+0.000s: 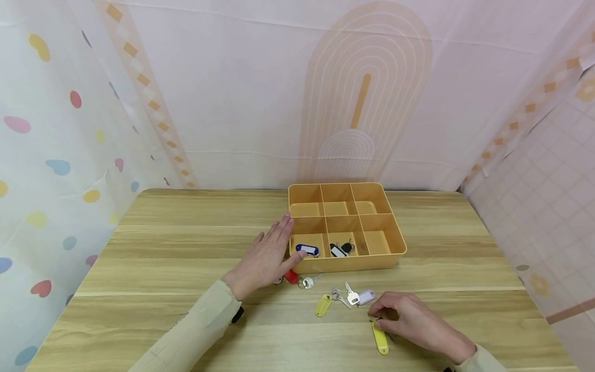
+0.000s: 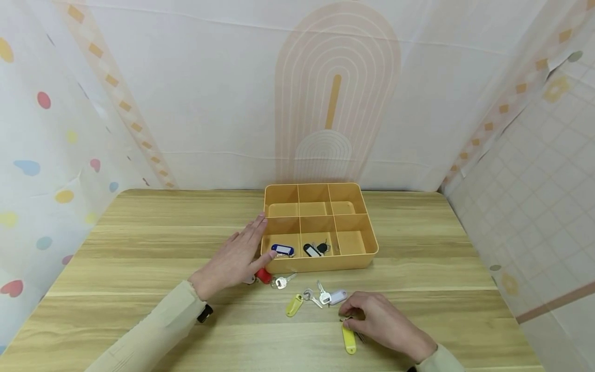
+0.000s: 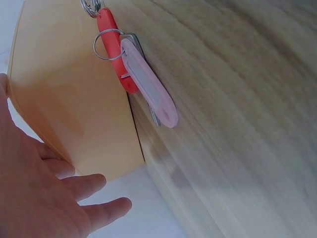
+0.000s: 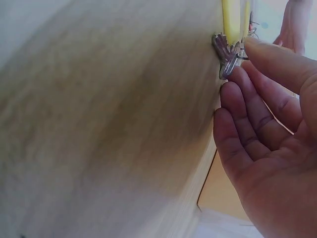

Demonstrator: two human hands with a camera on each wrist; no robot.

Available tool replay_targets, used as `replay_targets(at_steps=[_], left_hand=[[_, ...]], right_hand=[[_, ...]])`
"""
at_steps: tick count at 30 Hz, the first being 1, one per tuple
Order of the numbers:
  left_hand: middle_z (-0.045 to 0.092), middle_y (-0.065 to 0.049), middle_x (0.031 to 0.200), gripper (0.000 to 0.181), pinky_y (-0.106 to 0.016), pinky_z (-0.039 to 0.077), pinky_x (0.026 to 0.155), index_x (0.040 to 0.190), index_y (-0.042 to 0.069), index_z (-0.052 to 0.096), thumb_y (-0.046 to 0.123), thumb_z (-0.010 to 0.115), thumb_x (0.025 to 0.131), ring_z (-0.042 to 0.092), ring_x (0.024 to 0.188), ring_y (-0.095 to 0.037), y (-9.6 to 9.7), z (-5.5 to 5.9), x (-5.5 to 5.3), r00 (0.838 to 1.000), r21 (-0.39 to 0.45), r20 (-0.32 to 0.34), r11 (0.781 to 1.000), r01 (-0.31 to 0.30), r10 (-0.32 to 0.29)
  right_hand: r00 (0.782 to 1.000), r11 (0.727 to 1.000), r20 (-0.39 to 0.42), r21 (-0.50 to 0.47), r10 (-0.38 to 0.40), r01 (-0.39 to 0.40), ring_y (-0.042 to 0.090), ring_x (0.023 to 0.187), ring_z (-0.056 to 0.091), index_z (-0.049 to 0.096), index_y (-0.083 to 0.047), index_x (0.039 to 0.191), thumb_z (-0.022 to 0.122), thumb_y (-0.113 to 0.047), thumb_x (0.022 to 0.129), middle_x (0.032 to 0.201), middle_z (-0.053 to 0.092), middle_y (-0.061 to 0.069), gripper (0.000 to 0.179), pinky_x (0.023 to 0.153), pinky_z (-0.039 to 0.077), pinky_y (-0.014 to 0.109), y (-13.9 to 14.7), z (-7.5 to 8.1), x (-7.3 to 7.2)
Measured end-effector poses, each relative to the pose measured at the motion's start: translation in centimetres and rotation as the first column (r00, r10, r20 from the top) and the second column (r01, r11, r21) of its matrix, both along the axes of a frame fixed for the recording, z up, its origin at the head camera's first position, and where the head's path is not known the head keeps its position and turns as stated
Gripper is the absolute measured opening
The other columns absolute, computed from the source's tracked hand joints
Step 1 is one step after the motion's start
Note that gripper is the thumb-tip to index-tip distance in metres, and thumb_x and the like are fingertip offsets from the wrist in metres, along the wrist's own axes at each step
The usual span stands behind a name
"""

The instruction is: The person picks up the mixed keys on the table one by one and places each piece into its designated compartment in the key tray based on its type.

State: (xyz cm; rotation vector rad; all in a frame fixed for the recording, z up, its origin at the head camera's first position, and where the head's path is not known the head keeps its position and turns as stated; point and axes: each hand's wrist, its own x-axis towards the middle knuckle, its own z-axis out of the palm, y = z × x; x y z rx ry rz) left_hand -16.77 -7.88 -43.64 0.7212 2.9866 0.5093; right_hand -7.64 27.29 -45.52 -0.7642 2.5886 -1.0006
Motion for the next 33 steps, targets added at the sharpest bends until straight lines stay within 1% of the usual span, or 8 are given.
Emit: replay_targets(at_steps=[5, 9, 12, 16, 20, 25, 30, 33], left_hand=[[0.006, -0.011, 0.173, 0.087, -0.065, 0.027, 0.118, 0.166, 0.006, 0.009, 0.059, 0.044, 0.106, 0.023, 0.155, -0.038, 0.0, 0.0, 0.0, 1.000, 0.004, -0.001, 1.000, -0.002, 0.002], [0.006, -0.011, 0.173, 0.088, -0.065, 0.027, 0.118, 0.166, 0.005, 0.010, 0.061, 0.041, 0.106, 0.024, 0.154, -0.039, 0.1, -0.1, 0.0, 1.000, -0.006, -0.005, 1.000, 0.002, -0.002], [0.005, -0.012, 0.173, 0.089, -0.065, 0.028, 0.118, 0.166, 0.005, 0.009, 0.064, 0.037, 0.106, 0.024, 0.154, -0.039, 0.1, -0.1, 0.0, 1.000, -0.009, -0.007, 1.000, 0.006, -0.006], [0.004, -0.011, 0.173, 0.089, -0.065, 0.028, 0.118, 0.166, 0.005, 0.009, 0.064, 0.037, 0.106, 0.024, 0.154, -0.039, 0.0, 0.0, 0.0, 1.000, -0.002, -0.006, 1.000, 0.006, -0.006], [0.005, -0.011, 0.173, 0.089, -0.065, 0.028, 0.118, 0.166, 0.005, 0.009, 0.065, 0.037, 0.105, 0.024, 0.154, -0.039, 0.0, 0.0, 0.0, 1.000, -0.001, -0.007, 1.000, 0.005, -0.005], [0.005, -0.011, 0.173, 0.089, -0.065, 0.028, 0.118, 0.166, 0.006, 0.009, 0.065, 0.037, 0.105, 0.024, 0.155, -0.038, 0.0, -0.1, 0.1, 1.000, -0.005, -0.007, 1.000, 0.004, -0.004], [0.005, -0.011, 0.173, 0.089, -0.065, 0.028, 0.118, 0.166, 0.006, 0.009, 0.063, 0.039, 0.106, 0.024, 0.155, -0.038, 0.0, -0.1, 0.1, 1.000, -0.002, 0.001, 1.000, -0.001, 0.001], [0.005, -0.010, 0.173, 0.088, -0.064, 0.028, 0.118, 0.166, 0.006, 0.009, 0.063, 0.039, 0.106, 0.024, 0.155, -0.038, 0.0, -0.1, 0.0, 1.000, -0.004, 0.001, 1.000, -0.003, 0.003]], right_hand=[[1.000, 1.000, -0.016, -0.001, 0.015, -0.015, -0.002, 0.085, 0.061, 0.076, -0.020, 0.098, 0.079, -0.015, 0.093, 0.094, 0.070, -0.014, 0.008, 0.075, 0.056, 0.024, -0.1, 0.0, 0.0], [0.998, 1.000, -0.059, -0.008, 0.014, -0.015, -0.003, 0.083, 0.060, 0.075, -0.023, 0.093, 0.078, -0.011, 0.093, 0.091, 0.068, -0.020, 0.012, 0.074, 0.056, 0.024, -0.1, -0.1, 0.1], [0.995, 0.999, -0.099, -0.037, 0.005, -0.008, -0.003, 0.084, 0.061, 0.075, -0.024, 0.092, 0.077, -0.009, 0.092, 0.091, 0.067, -0.021, 0.016, 0.074, 0.057, 0.024, 0.1, -0.2, 0.3], [0.989, 0.995, -0.145, -0.100, -0.008, -0.007, -0.002, 0.085, 0.063, 0.075, -0.024, 0.093, 0.077, -0.007, 0.092, 0.093, 0.069, -0.019, 0.017, 0.074, 0.058, 0.024, 0.3, -0.1, 0.4], [0.978, 0.989, -0.208, -0.148, -0.022, -0.009, -0.001, 0.086, 0.065, 0.075, -0.024, 0.094, 0.079, -0.007, 0.091, 0.093, 0.071, -0.017, 0.018, 0.075, 0.059, 0.025, 0.4, 0.1, 0.4], [0.960, 0.983, -0.273, -0.186, -0.053, 0.001, 0.003, 0.088, 0.069, 0.076, -0.024, 0.094, 0.081, -0.004, 0.087, 0.096, 0.073, -0.015, 0.022, 0.079, 0.060, 0.027, 0.4, 0.5, 0.4], [0.949, 0.979, -0.303, -0.200, -0.084, 0.022, 0.005, 0.090, 0.070, 0.077, -0.026, 0.096, 0.082, -0.004, 0.086, 0.098, 0.074, -0.015, 0.025, 0.082, 0.059, 0.028, 0.4, 1.0, 0.3], [0.939, 0.978, -0.329, -0.202, -0.106, 0.040, 0.005, 0.090, 0.070, 0.077, -0.027, 0.095, 0.083, -0.004, 0.084, 0.097, 0.074, -0.017, 0.027, 0.083, 0.059, 0.028, 0.5, 1.1, 0.3]])
